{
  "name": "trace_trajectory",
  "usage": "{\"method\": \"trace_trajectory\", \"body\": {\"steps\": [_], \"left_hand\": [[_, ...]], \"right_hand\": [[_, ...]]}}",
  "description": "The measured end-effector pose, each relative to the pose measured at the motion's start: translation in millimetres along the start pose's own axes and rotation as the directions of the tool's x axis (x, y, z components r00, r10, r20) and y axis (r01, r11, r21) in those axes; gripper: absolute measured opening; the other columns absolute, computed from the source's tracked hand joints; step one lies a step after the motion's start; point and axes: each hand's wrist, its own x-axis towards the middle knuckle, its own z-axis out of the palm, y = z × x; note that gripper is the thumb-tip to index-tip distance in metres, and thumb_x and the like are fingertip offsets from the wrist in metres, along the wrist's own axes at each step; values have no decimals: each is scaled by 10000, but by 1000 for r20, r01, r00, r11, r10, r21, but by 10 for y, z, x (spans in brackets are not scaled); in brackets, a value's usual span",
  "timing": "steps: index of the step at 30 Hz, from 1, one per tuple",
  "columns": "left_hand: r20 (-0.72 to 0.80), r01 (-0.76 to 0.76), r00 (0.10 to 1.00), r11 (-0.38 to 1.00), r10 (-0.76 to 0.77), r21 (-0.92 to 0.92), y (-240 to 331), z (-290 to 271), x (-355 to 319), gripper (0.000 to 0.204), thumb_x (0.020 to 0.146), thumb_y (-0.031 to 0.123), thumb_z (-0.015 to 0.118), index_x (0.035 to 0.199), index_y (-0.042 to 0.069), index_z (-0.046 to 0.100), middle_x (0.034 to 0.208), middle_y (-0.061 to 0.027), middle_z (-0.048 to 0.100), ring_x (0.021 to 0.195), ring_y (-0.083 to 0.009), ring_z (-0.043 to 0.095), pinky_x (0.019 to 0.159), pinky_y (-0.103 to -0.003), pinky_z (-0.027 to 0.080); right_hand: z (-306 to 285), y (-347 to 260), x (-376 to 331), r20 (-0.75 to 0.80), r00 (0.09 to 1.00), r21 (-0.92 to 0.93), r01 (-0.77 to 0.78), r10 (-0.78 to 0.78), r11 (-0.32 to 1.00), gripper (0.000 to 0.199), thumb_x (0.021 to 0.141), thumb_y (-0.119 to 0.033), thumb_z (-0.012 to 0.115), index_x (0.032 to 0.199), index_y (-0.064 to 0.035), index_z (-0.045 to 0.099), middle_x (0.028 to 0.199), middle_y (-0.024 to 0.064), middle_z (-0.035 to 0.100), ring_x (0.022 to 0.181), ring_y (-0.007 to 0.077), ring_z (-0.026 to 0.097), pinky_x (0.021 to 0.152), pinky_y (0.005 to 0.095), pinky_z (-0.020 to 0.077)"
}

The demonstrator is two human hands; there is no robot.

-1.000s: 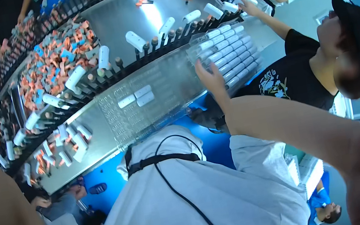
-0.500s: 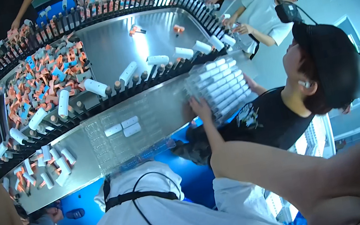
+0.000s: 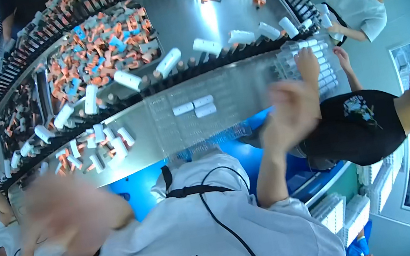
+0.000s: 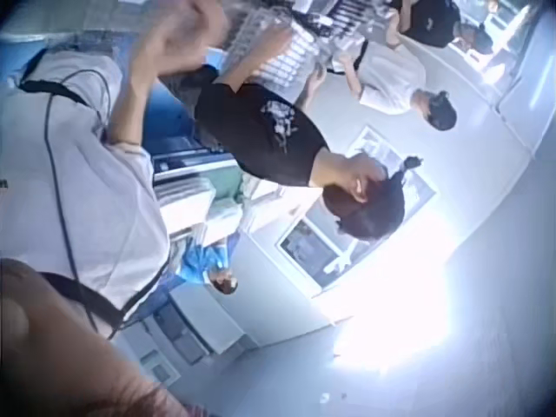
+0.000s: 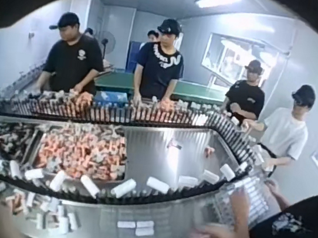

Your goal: The person takes white plastic components from the assembly table and arranges them into the slots of a clear plastic tray by hand.

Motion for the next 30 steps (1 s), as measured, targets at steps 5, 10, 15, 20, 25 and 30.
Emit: {"method": "trace_trajectory", "body": {"steps": [5,10,15,20,25,30], "left_hand": [[-330,-23,-3,-329,-944,944,-509,-925,-2124,277,956,206,666,1168,27,675,1129,-153,704,1096,-326,657,916,-472,517],[-441,-530,-44,-353,-896,771,-547,-1588,-2802,412,905,229,693,1268,41,638,1264,-182,620,1187,-417,593,970,-516,514],[-389,-475,-75,-310,-918,824,-820,-1549,-2985,335,870,225,739,1169,78,701,1160,-143,619,1125,-379,605,951,-512,510],[-389,-453,-17,-340,-921,824,-901,-1478,-3110,309,836,195,784,1126,103,723,1118,-126,625,1103,-343,612,931,-482,504],[-378,-152,200,-410,-904,899,-906,-1375,-3111,317,921,152,716,1200,10,663,1192,-216,656,1044,-405,672,877,-493,533],[-538,47,115,-536,-835,843,-742,-1369,-3295,313,1024,162,592,1276,-24,588,1184,-296,673,1041,-461,681,869,-490,537]], "right_hand": [[207,1788,-1242,638,740,-301,-14,213,953,218,764,-9,709,981,-25,710,1002,181,722,939,380,685,849,465,551],[83,2204,-1507,791,584,-352,189,183,917,357,767,-132,720,1118,-74,683,1240,145,648,1177,376,578,1003,502,459],[-147,2387,-1291,831,526,-344,235,179,909,390,826,-157,717,1207,-83,683,1268,116,613,1245,330,546,1060,472,430],[-324,2495,-1107,791,593,-254,92,152,963,385,896,-168,688,1259,-56,625,1261,156,609,1232,371,556,1038,489,448],[-397,2610,-1142,572,611,-265,-493,547,828,323,1065,-221,559,1286,14,551,966,204,721,844,352,715,785,413,551],[-485,2864,-1004,442,562,60,-796,699,602,343,1033,-232,641,1240,41,621,959,86,734,862,149,690,748,307,534]]}}
